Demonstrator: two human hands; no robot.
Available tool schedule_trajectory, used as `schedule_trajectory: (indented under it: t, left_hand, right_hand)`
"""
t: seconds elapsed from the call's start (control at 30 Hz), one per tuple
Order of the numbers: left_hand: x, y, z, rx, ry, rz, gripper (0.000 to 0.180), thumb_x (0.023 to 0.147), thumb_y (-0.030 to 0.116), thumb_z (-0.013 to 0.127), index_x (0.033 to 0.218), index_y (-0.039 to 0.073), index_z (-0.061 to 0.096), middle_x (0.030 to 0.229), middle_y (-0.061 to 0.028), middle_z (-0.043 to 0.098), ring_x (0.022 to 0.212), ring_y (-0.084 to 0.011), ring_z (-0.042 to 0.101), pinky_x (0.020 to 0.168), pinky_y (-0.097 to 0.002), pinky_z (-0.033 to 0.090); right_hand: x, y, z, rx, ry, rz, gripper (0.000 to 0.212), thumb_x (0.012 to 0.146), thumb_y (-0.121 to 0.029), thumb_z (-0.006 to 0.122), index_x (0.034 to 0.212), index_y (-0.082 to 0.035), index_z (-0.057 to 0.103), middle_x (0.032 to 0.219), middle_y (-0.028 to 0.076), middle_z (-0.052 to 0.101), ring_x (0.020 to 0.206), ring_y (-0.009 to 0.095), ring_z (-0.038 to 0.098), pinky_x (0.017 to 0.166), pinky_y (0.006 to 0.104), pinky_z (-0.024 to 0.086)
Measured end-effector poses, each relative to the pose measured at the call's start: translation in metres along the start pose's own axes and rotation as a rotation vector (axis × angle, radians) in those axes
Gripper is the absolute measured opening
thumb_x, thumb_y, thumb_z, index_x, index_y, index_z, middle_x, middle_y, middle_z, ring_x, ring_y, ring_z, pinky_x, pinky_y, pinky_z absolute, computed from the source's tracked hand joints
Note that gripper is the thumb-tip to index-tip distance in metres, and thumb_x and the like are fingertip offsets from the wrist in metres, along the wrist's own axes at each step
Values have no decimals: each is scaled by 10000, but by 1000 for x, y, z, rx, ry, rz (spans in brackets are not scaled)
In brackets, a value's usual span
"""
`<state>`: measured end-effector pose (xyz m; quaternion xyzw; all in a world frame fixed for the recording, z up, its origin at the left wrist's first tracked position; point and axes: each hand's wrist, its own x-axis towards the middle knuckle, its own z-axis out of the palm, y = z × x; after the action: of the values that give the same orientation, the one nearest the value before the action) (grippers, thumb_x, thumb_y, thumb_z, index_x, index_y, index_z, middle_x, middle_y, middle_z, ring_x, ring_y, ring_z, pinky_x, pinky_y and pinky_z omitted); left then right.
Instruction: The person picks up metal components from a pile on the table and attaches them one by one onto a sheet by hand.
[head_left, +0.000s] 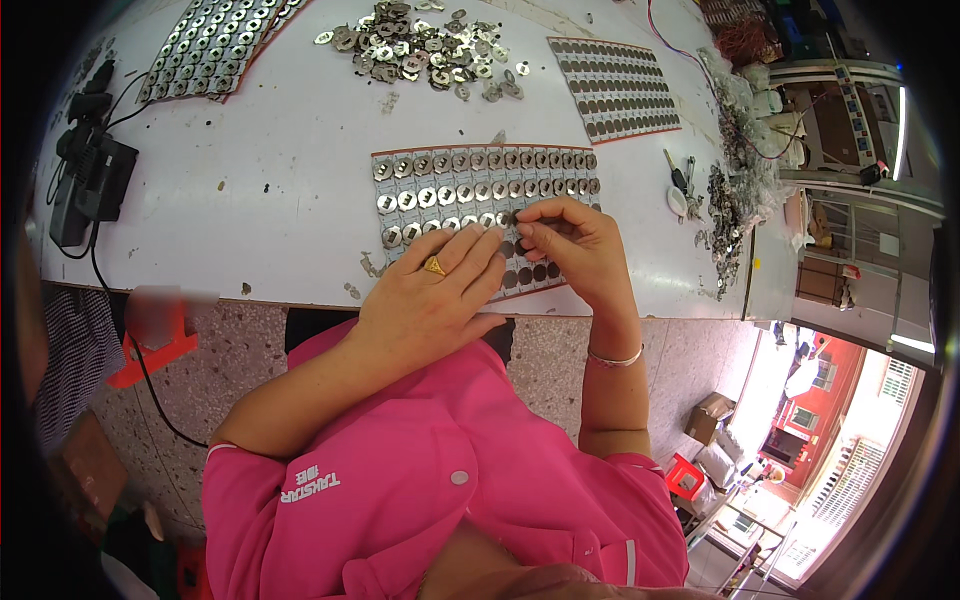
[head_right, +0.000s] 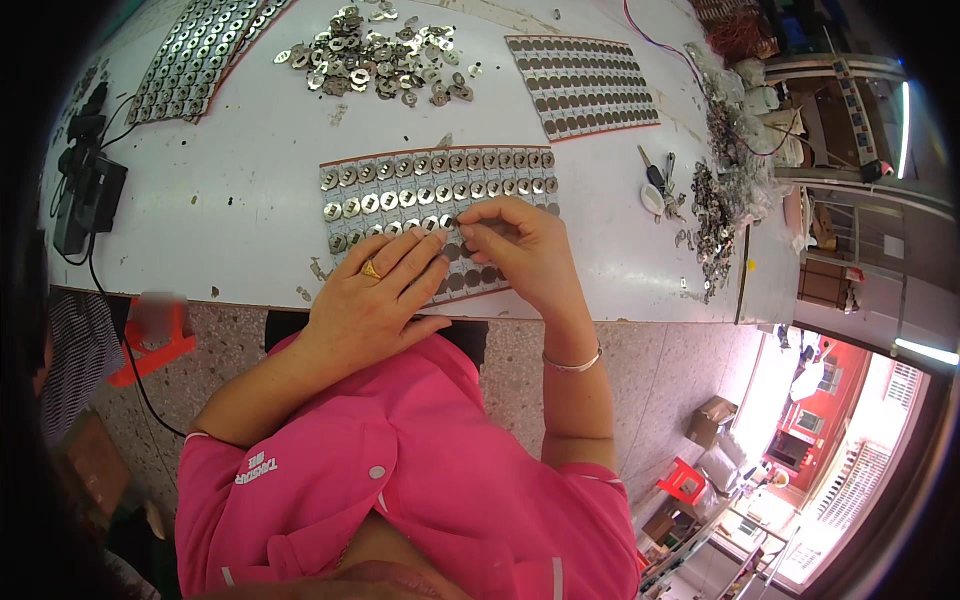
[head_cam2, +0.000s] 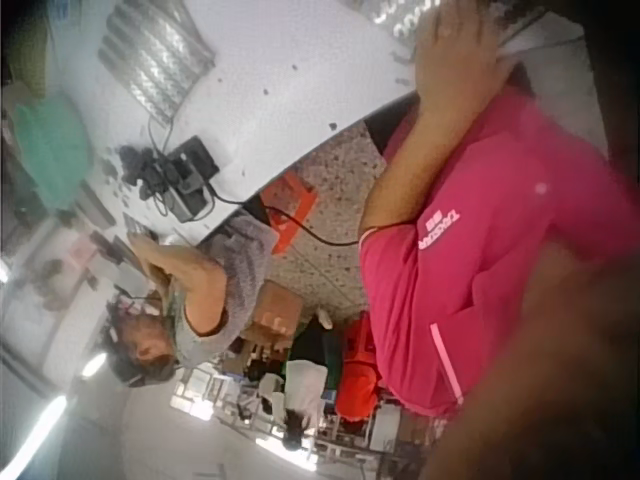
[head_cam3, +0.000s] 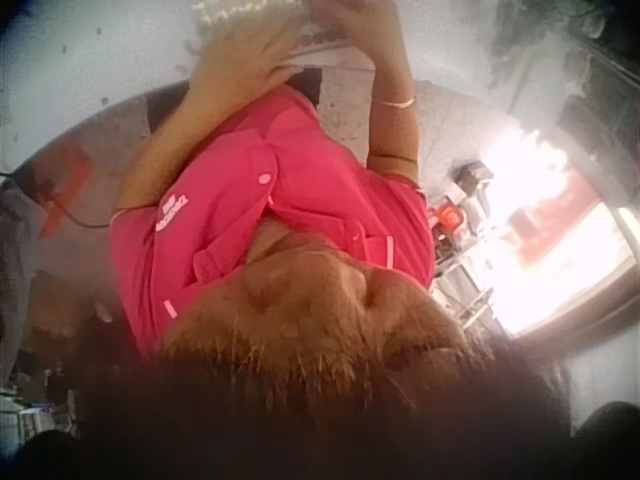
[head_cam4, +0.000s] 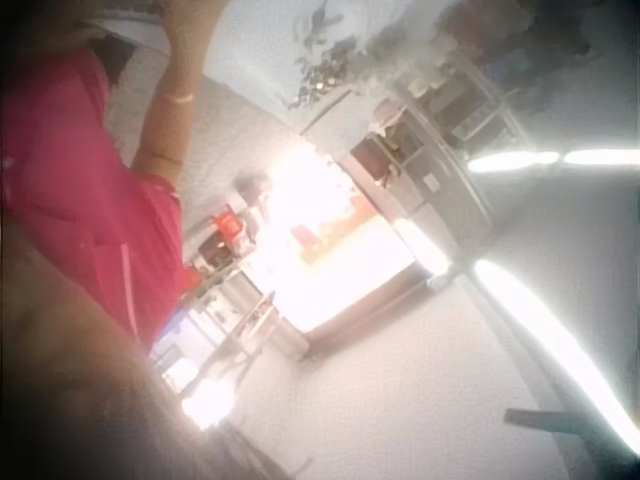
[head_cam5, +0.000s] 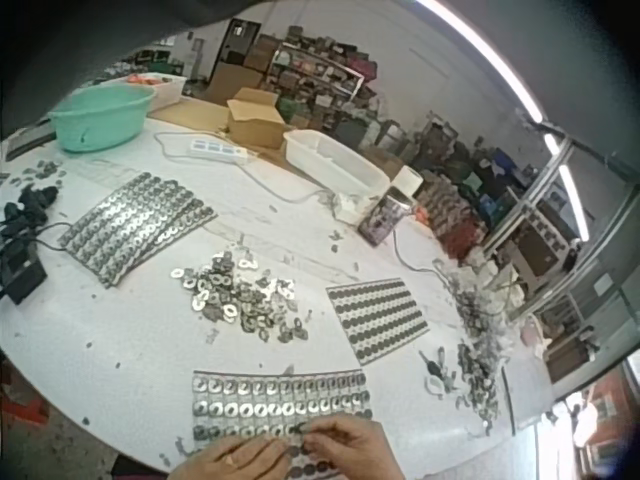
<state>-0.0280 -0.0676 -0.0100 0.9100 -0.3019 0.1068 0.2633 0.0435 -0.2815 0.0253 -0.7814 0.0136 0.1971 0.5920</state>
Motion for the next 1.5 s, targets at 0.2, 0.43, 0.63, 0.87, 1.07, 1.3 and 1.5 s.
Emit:
schedule_trajectory:
  t: [0.2,0.43,0.63,0.87,1.07,1.3,1.5]
  left_hand:
    - [0,0,1,18,-26,-10,548,861,487,721,1235,95,644,1483,-87,527,1355,-229,487,1140,-414,356]
    - [3,1,-2,14,-46,-29,513,859,476,723,1204,105,641,1511,-78,509,1330,-223,506,1118,-408,370]
    - [5,3,1,87,-11,-31,441,840,395,755,1168,118,655,1496,-70,531,1313,-215,517,1098,-396,383]
    - [5,3,2,57,-8,-53,397,851,359,749,1157,123,660,1508,-56,524,1318,-203,507,1097,-387,377]
    - [5,3,4,65,-7,-59,363,883,354,712,1149,112,666,1541,-33,493,1331,-198,492,1116,-399,343]
    - [-1,2,-6,50,-14,-38,367,852,328,743,1130,100,669,1510,-47,525,1311,-215,504,1092,-410,357]
    - [-4,-5,-12,6,4,-42,398,815,360,777,1083,91,657,1454,-52,552,1266,-228,519,1064,-429,385]
  right_hand:
    - [9,-15,2,-196,28,43,117,906,-23,735,1023,-27,732,806,5,686,699,43,636,574,191,520]
    - [8,-2,-3,-254,0,-121,150,866,-31,783,1002,-21,719,807,0,666,661,24,611,543,196,453]
    - [5,-2,1,-352,67,-132,177,847,-41,812,987,-17,705,794,-9,631,640,25,531,560,195,421]
    - [7,-9,-1,-374,-25,-88,215,845,-48,820,1030,-13,716,826,-24,634,653,14,503,577,200,415]
    - [49,-34,-13,-549,33,-303,209,887,-90,758,1089,-44,732,911,70,694,683,125,632,619,267,497]
    - [139,-31,5,-869,247,-732,250,915,-56,655,1153,-95,722,1093,128,719,872,305,654,824,405,535]
    - [141,-43,-9,-813,38,-611,242,877,-60,709,1118,-81,731,1020,89,695,811,243,661,759,350,556]
